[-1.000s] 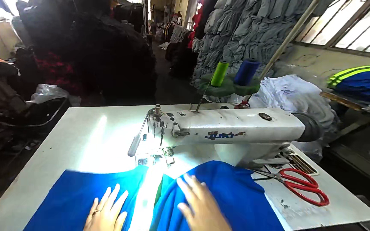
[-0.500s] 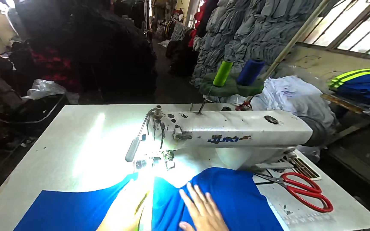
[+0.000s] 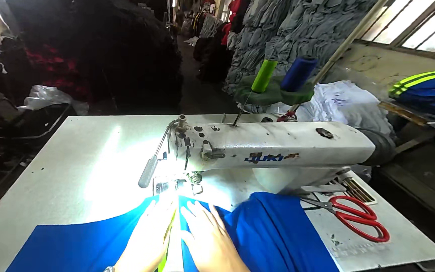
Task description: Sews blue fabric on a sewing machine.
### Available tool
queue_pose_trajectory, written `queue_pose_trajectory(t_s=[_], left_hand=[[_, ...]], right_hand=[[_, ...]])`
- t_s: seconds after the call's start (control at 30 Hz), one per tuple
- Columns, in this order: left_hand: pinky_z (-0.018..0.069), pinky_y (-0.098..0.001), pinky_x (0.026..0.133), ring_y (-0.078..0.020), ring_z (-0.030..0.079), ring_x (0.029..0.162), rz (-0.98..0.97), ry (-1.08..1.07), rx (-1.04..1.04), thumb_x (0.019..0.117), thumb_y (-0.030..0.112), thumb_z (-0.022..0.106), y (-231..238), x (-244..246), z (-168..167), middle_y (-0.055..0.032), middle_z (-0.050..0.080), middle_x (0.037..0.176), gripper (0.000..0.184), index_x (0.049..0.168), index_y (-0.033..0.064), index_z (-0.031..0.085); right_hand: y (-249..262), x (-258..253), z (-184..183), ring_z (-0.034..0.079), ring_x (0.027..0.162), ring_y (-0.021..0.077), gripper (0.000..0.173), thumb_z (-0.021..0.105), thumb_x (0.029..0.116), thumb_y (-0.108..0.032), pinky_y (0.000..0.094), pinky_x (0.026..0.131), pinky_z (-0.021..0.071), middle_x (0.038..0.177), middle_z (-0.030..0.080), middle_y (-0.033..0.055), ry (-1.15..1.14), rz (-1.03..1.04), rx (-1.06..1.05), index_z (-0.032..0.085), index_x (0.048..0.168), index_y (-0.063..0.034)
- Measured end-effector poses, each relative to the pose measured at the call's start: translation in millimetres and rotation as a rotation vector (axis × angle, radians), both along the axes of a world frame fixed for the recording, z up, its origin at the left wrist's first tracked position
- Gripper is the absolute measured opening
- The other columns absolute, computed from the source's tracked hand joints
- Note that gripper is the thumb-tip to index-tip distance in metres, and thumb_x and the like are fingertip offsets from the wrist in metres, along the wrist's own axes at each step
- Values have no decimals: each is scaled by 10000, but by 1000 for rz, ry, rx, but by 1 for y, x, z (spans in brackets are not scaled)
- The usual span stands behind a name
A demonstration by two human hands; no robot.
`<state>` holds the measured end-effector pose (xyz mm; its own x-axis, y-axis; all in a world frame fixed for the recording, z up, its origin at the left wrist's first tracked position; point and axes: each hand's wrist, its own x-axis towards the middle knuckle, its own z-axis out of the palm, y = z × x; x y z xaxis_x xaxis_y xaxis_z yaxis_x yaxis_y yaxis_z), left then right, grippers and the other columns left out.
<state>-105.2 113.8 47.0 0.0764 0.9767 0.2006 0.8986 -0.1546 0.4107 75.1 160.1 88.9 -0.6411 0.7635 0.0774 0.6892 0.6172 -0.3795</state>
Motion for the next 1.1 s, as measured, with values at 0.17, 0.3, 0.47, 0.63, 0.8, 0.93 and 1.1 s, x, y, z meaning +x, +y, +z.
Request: queue_pose_trajectory(t_s=[0.17, 0.3, 0.47, 0.63, 0.8, 0.93, 1.1], left_hand=[[332, -547, 1196, -216, 472, 1447, -3, 15, 27, 1045, 213, 421, 1, -1, -4, -20, 516, 1553, 471, 1490, 127, 546], [355, -520, 1193, -195, 481, 1439, 14, 37, 54, 1051, 249, 399, 10, -5, -9, -8, 535, 1537, 466, 1472, 147, 570], [341, -503, 1201, -172, 450, 1458, 28, 37, 0, 1048, 239, 384, 20, -9, -5, 17, 502, 1564, 477, 1486, 159, 554], [318, -520, 1208, -192, 433, 1472, 45, 46, -29, 1050, 232, 373, 20, -6, 0, 3, 480, 1582, 489, 1509, 156, 525], [287, -519, 1222, -195, 415, 1483, 44, 32, -68, 1071, 251, 356, 20, -6, 4, -8, 464, 1594, 485, 1522, 159, 509], [328, -512, 1206, -186, 444, 1464, 41, 26, -5, 1066, 263, 370, 21, -8, -3, -1, 501, 1565, 462, 1474, 169, 566], [326, -502, 1209, -186, 451, 1459, 40, 19, 5, 1069, 272, 371, 21, -8, -4, 4, 513, 1555, 458, 1466, 172, 575]], right_hand=[[15, 6, -28, 441, 1472, 258, 505, 563, 1003, -377, 577, 1213, 282, 1535, 539, 57, -19, -2, 84, 599, 1450, -147], [23, 3, -25, 399, 1498, 235, 523, 521, 1024, -406, 555, 1240, 232, 1570, 499, 34, -67, 1, 51, 557, 1489, -169], [34, -3, -25, 366, 1515, 210, 545, 476, 1043, -436, 544, 1253, 196, 1601, 458, 16, -106, 5, 20, 512, 1525, -185], [36, -3, -24, 344, 1527, 210, 548, 430, 1057, -440, 547, 1257, 179, 1610, 445, 18, -139, 15, 18, 489, 1542, -192], [37, -3, -25, 362, 1517, 202, 551, 428, 1055, -449, 546, 1256, 184, 1604, 454, 10, -125, 15, 28, 497, 1536, -191], [38, -2, -27, 360, 1519, 210, 540, 430, 1055, -441, 548, 1255, 194, 1597, 464, 7, -108, 19, 41, 508, 1529, -195], [38, -2, -26, 367, 1515, 231, 541, 448, 1051, -443, 568, 1251, 187, 1589, 475, 19, -98, 24, 44, 517, 1522, -186]])
